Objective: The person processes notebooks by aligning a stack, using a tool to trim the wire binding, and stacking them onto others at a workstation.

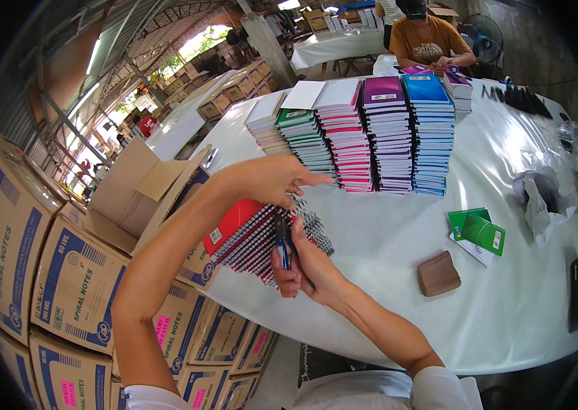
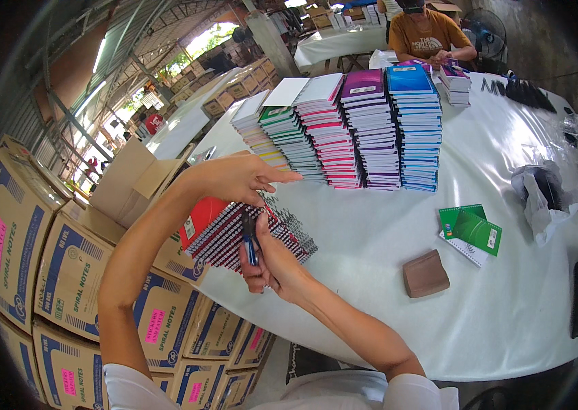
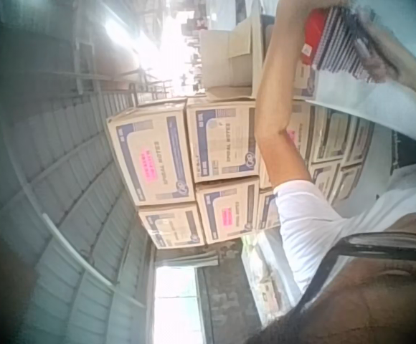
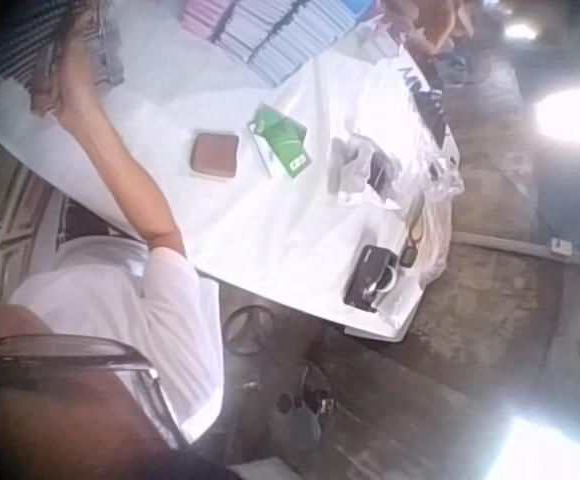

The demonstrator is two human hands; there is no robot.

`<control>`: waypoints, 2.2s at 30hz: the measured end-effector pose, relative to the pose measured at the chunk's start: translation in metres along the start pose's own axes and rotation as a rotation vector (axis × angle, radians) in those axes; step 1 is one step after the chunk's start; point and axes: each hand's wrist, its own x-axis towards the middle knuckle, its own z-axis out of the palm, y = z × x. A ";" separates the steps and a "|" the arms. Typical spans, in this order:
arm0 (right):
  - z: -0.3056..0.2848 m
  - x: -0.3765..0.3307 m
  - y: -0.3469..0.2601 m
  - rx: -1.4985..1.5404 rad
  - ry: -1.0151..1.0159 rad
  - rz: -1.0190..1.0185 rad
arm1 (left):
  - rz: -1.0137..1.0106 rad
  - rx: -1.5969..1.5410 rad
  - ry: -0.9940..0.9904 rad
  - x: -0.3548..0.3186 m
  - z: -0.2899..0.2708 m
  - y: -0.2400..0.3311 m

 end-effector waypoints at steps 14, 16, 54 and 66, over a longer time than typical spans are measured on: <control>0.000 -0.002 0.000 0.029 0.043 0.022 | 0.009 0.176 -0.092 0.009 0.000 0.003; 0.000 -0.006 0.005 -0.043 0.070 -0.041 | -0.004 0.212 -0.109 0.010 -0.002 0.006; -0.013 -0.011 0.004 0.102 0.059 0.028 | -0.027 0.290 -0.319 0.035 0.014 -0.011; -0.015 -0.015 0.012 0.064 0.121 0.007 | -0.058 0.311 -0.342 0.040 0.018 -0.007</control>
